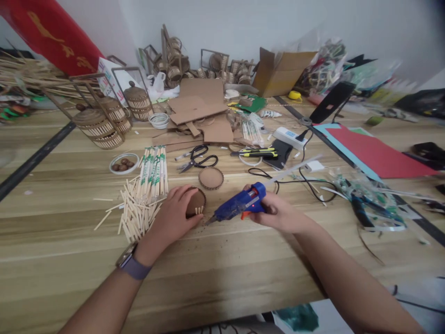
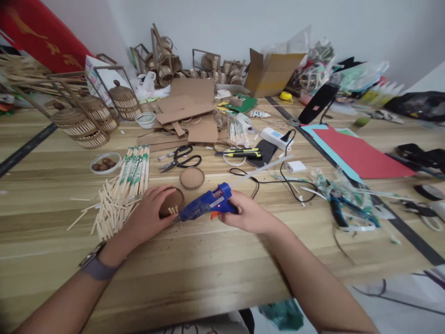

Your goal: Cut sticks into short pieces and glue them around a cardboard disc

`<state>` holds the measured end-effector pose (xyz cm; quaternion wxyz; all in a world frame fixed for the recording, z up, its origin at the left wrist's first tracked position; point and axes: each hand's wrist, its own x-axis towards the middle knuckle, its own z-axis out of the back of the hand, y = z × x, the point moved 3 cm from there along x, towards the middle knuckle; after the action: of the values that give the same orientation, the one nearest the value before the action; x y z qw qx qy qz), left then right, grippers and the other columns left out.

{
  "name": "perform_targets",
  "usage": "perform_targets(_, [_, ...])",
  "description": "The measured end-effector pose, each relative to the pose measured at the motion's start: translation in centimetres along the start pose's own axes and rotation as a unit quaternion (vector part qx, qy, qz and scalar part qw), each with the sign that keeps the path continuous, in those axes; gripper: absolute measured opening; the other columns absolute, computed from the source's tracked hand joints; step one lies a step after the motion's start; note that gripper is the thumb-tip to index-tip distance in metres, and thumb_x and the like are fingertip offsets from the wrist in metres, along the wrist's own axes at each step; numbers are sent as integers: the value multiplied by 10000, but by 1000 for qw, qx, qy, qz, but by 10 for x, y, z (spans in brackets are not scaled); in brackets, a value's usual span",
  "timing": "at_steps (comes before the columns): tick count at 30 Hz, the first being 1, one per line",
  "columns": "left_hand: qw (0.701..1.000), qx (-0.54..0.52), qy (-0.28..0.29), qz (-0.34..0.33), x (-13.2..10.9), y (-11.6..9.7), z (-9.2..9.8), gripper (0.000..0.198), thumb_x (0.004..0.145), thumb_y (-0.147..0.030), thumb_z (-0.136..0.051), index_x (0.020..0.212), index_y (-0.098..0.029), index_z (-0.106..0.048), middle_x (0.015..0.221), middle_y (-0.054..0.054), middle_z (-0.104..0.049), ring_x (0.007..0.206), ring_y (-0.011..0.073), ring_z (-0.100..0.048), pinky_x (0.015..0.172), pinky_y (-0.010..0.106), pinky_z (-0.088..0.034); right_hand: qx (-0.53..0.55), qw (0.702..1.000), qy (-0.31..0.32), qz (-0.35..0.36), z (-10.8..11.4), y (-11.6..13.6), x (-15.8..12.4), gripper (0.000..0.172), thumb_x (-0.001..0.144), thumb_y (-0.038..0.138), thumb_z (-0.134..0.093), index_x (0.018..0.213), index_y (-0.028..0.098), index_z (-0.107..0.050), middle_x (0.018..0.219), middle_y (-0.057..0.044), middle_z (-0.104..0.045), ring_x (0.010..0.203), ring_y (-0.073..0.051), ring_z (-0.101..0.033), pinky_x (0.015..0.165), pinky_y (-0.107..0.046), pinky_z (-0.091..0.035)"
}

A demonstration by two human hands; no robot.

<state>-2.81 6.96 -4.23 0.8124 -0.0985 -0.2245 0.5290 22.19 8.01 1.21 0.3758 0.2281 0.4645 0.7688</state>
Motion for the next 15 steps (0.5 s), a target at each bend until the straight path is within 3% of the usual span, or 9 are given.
perform_targets(3, [1000, -4, 3, 3, 1, -1, 1, 544, 770, -290, -709, 1255, -112, -541, 1332, 176, -542, 1251, 342, -456, 1071, 517, -405, 43, 997, 30, -59, -4, -5, 3, 178, 731, 328, -635, 824, 177, -621, 712, 8, -572, 620, -135, -512, 555, -240, -433])
perform_targets(6, [1000, -4, 4, 0, 1, -2, 2, 548, 769, -286, -710, 1258, -109, -536, 1339, 173, -536, 1256, 338, -449, 1072, 507, -407, 55, 993, 2, -108, -9, -15, 9, 234, 717, 406, -680, 748, 179, -631, 640, 27, -553, 576, -121, -492, 549, -245, -435])
perform_targets(12, [1000, -2, 1, -5, -1, -3, 3, 556, 774, -294, -708, 1264, -104, -527, 1337, 177, -539, 1250, 339, -450, 1062, 521, -415, 34, 993, -59, -98, -14, -34, 16, 331, 740, 459, -688, 904, 174, -718, 921, -69, -741, 840, -226, -670, 813, -358, -527])
perform_targets(15, [1000, -3, 3, -7, -1, -2, 3, 558, 772, -293, -713, 1263, -102, -528, 1338, 181, -540, 1248, 337, -454, 1062, 521, -415, -16, 995, -61, -82, -13, -35, 16, 343, 768, 453, -662, 973, 185, -724, 968, -71, -749, 872, -243, -684, 824, -368, -539])
